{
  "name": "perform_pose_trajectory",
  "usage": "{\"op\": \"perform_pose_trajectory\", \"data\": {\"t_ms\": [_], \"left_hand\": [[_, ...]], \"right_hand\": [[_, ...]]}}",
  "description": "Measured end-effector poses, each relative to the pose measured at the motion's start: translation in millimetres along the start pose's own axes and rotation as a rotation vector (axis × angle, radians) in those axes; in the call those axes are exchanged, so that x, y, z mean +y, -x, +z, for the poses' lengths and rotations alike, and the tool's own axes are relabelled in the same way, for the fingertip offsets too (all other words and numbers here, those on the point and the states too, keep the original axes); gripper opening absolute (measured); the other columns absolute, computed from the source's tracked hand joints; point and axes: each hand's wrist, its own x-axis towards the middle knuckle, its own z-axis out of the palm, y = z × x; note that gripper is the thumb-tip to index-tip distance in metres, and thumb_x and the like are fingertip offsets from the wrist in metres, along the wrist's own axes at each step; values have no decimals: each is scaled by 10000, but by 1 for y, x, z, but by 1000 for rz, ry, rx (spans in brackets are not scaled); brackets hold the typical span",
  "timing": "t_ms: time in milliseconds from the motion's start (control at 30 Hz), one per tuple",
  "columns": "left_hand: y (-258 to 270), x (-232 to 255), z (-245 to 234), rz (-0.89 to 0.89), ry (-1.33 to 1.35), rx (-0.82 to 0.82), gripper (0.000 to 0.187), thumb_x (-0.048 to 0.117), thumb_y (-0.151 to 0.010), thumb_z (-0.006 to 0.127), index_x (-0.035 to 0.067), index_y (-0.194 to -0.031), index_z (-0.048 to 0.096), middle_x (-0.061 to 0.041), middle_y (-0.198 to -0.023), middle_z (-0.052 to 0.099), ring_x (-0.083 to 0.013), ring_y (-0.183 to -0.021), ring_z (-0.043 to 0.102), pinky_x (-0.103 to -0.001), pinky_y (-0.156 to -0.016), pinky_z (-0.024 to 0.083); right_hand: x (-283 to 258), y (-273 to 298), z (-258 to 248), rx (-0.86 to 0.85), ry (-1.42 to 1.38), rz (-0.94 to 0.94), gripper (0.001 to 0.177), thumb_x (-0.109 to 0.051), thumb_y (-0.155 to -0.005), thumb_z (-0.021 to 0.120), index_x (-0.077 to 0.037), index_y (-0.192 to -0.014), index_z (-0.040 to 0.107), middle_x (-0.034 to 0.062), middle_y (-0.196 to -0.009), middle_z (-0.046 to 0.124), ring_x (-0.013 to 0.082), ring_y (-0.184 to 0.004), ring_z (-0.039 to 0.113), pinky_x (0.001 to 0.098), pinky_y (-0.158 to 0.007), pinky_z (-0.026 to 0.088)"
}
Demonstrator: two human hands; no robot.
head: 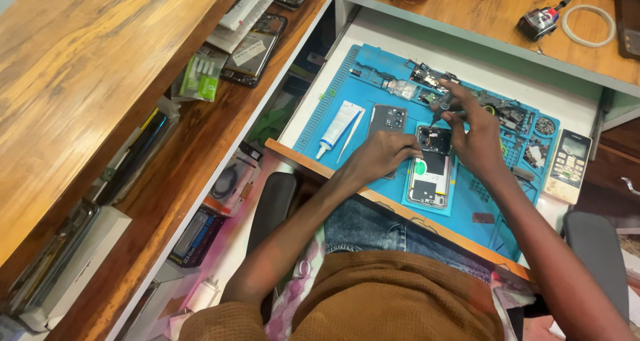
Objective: The person repairs a disassembled smartphone on a blue anti-static mat. They use a manual screwdriver to remove screws from the phone's internal frame and then switch to a blue electric screwdriver to continue the disassembly process. The workspace contains various tools and spare parts.
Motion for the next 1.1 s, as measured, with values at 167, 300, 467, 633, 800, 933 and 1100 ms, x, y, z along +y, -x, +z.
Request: {"op": "perform_pose_trajectory", "data": {"t_ms": [167,300,467,633,800,933,1100], "left_hand": [[0,-1,2,97,28,33,148,140,-977,655,20,-1016,733,-86,-822,755,-148,-533,700,-302,-440,558],[0,-4,2,-3,87,-6,149,128,-980,634,12,-1007,724,-85,-823,755,-146,-505,693,-304,-417,569],[-4,-11,6,148,-31,49,132,131,-949,677,33,-1010,742,-77,-785,758,-132,-510,693,-300,-466,556],[-3,-11,5,140,4,41,129,139,-953,684,39,-1001,749,-73,-753,757,-126,-502,692,-308,-466,542],[-1,-8,5,107,13,21,133,153,-959,694,35,-986,749,-78,-758,768,-135,-465,671,-310,-450,520],[-3,-9,5,133,14,36,138,149,-952,674,45,-1012,742,-71,-778,767,-124,-480,687,-293,-445,543],[-1,-9,5,88,17,22,150,179,-963,680,49,-1000,742,-73,-766,769,-131,-465,686,-301,-436,537]], "right_hand": [[7,6,3,42,87,-106,563,56,-981,670,-142,-1498,565,185,-1250,554,288,-1099,633,373,-908,614],[6,8,8,-7,126,6,563,27,-1014,705,-168,-1519,553,140,-1251,640,238,-1082,666,417,-883,554],[6,13,8,74,137,-115,656,153,-937,605,-143,-1520,552,189,-1230,577,326,-1065,635,393,-861,595],[5,14,12,90,139,-102,631,114,-980,672,-166,-1534,559,136,-1215,624,262,-997,703,406,-888,583],[4,10,8,81,84,-117,658,161,-965,592,-161,-1537,554,190,-1344,563,270,-1060,701,355,-880,603],[5,9,6,83,112,-37,614,104,-949,686,-165,-1487,564,133,-1163,616,263,-961,708,393,-836,561],[-1,10,10,85,132,-204,667,167,-938,591,-168,-1514,565,177,-1287,564,331,-1128,649,388,-937,582]]}}
